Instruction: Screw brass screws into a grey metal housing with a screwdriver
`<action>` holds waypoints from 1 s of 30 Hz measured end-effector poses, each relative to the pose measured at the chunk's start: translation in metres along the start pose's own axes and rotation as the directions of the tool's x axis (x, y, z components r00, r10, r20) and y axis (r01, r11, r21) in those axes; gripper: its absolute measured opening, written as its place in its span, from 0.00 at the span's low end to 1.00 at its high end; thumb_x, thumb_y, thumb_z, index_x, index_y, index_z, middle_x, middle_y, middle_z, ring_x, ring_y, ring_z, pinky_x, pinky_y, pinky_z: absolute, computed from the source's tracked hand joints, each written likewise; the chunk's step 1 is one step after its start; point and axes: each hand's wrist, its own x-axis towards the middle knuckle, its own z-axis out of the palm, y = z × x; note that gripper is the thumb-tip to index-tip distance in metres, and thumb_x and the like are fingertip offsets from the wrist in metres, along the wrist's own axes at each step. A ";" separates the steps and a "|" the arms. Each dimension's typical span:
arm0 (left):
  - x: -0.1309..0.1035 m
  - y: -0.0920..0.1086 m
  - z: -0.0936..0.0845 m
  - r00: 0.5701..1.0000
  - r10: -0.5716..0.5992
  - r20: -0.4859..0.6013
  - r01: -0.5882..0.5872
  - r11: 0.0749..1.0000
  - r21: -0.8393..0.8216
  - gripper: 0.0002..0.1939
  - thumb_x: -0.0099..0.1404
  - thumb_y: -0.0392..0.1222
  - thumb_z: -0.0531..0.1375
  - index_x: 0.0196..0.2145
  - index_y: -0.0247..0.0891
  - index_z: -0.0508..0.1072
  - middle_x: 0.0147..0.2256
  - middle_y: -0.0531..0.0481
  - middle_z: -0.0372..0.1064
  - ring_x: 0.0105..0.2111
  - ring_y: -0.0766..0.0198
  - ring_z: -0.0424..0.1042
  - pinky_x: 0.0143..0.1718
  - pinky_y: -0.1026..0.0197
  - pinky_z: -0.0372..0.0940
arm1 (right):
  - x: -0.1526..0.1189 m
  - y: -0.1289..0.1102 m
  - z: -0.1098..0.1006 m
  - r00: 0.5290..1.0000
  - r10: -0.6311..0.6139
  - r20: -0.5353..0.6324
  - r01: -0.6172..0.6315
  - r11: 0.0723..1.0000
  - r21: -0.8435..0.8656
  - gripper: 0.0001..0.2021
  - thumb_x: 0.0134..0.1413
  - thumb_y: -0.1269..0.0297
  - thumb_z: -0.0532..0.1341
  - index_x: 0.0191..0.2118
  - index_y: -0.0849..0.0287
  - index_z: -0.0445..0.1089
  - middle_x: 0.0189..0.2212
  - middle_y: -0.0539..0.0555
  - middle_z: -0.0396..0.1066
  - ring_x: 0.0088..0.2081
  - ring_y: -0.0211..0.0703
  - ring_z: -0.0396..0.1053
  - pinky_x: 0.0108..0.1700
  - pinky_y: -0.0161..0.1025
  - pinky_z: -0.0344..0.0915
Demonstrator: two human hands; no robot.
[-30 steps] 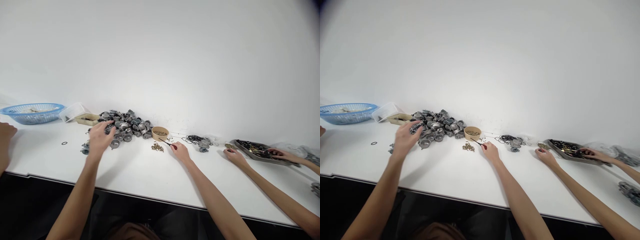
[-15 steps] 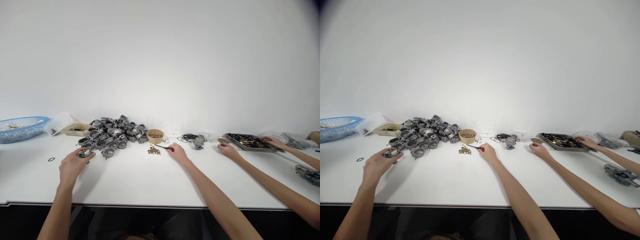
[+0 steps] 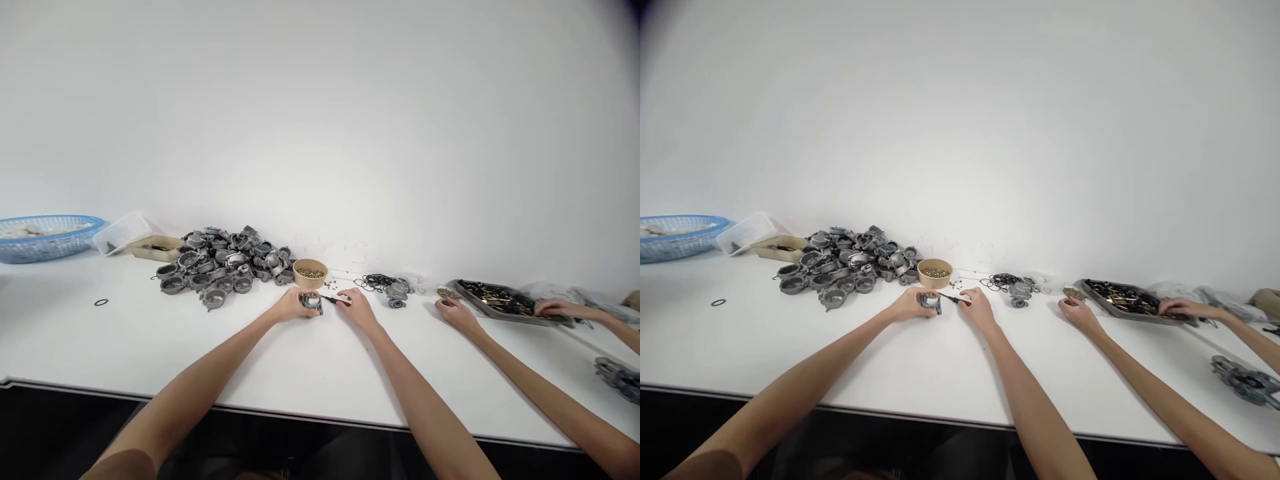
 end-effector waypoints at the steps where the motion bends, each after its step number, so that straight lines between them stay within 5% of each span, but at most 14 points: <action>1: -0.003 -0.003 0.006 0.999 0.017 0.034 -0.017 1.000 0.000 0.21 0.56 0.58 0.69 0.47 0.55 0.80 0.42 0.57 0.80 0.44 0.52 0.77 0.46 0.52 0.74 | -0.001 -0.002 -0.003 0.999 -0.034 -0.024 0.035 0.999 0.032 0.13 0.60 0.63 0.63 0.49 0.54 0.78 0.49 0.56 0.71 0.46 0.43 0.71 0.51 0.39 0.67; 6: -0.014 -0.009 0.008 0.994 0.059 0.095 -0.059 0.998 -0.008 0.31 0.56 0.59 0.69 0.57 0.59 0.74 0.53 0.56 0.76 0.55 0.46 0.71 0.53 0.46 0.69 | -0.007 -0.029 -0.013 0.976 -0.215 -0.019 0.212 0.938 0.274 0.14 0.63 0.55 0.61 0.47 0.53 0.79 0.47 0.57 0.72 0.44 0.43 0.71 0.42 0.37 0.71; 12: -0.017 -0.009 0.004 0.975 0.165 0.148 -0.141 0.977 -0.160 0.39 0.56 0.57 0.69 0.64 0.63 0.63 0.63 0.59 0.65 0.62 0.51 0.65 0.63 0.51 0.63 | -0.022 -0.066 -0.013 0.939 -0.334 0.084 0.273 0.872 0.407 0.21 0.63 0.49 0.61 0.56 0.52 0.74 0.49 0.56 0.73 0.44 0.43 0.72 0.41 0.36 0.71; 14: -0.018 -0.013 -0.009 0.960 0.211 0.185 -0.195 0.976 -0.102 0.44 0.55 0.55 0.70 0.67 0.60 0.59 0.67 0.56 0.59 0.66 0.50 0.60 0.66 0.51 0.58 | -0.024 -0.069 -0.014 0.934 -0.341 0.105 0.272 0.872 0.407 0.23 0.62 0.49 0.62 0.59 0.52 0.71 0.50 0.56 0.73 0.43 0.42 0.73 0.40 0.36 0.71; 17: -0.023 -0.028 -0.054 0.971 0.195 0.139 -0.202 0.979 0.037 0.43 0.57 0.53 0.68 0.68 0.51 0.60 0.69 0.50 0.55 0.68 0.47 0.54 0.69 0.48 0.52 | -0.025 -0.067 -0.019 0.933 -0.338 0.127 0.269 0.886 0.379 0.24 0.63 0.48 0.61 0.60 0.52 0.71 0.52 0.57 0.72 0.44 0.43 0.72 0.41 0.37 0.71; 21: -0.050 -0.063 -0.134 0.982 -0.150 -0.111 0.164 0.979 0.124 0.33 0.56 0.54 0.66 0.59 0.48 0.71 0.59 0.47 0.70 0.59 0.49 0.69 0.59 0.54 0.66 | -0.024 -0.064 -0.022 0.936 -0.324 0.140 0.259 0.899 0.353 0.22 0.66 0.47 0.57 0.58 0.53 0.72 0.52 0.58 0.73 0.46 0.44 0.72 0.42 0.38 0.71; 24: -0.073 -0.090 -0.173 0.855 -0.484 -0.186 0.517 0.827 0.223 0.31 0.48 0.56 0.69 0.49 0.43 0.76 0.50 0.41 0.76 0.49 0.46 0.75 0.46 0.55 0.72 | -0.023 -0.065 -0.020 0.936 -0.308 0.169 0.235 0.906 0.353 0.21 0.67 0.47 0.55 0.52 0.54 0.75 0.50 0.57 0.73 0.45 0.44 0.72 0.43 0.38 0.70; 26: -0.083 -0.101 -0.183 0.788 -0.596 -0.155 0.614 0.743 0.265 0.32 0.44 0.56 0.70 0.46 0.42 0.77 0.49 0.40 0.76 0.47 0.46 0.77 0.42 0.56 0.72 | -0.023 -0.065 -0.017 0.935 -0.291 0.201 0.204 0.907 0.368 0.21 0.66 0.46 0.55 0.50 0.55 0.75 0.48 0.56 0.75 0.41 0.43 0.72 0.42 0.38 0.69; 30: -0.082 -0.099 -0.176 0.753 -0.649 -0.104 0.642 0.692 0.331 0.34 0.42 0.49 0.71 0.51 0.46 0.76 0.56 0.41 0.72 0.50 0.46 0.75 0.41 0.58 0.72 | -0.026 -0.067 -0.015 0.932 -0.257 0.257 0.137 0.904 0.405 0.21 0.65 0.44 0.56 0.48 0.56 0.73 0.39 0.53 0.76 0.34 0.41 0.71 0.38 0.37 0.67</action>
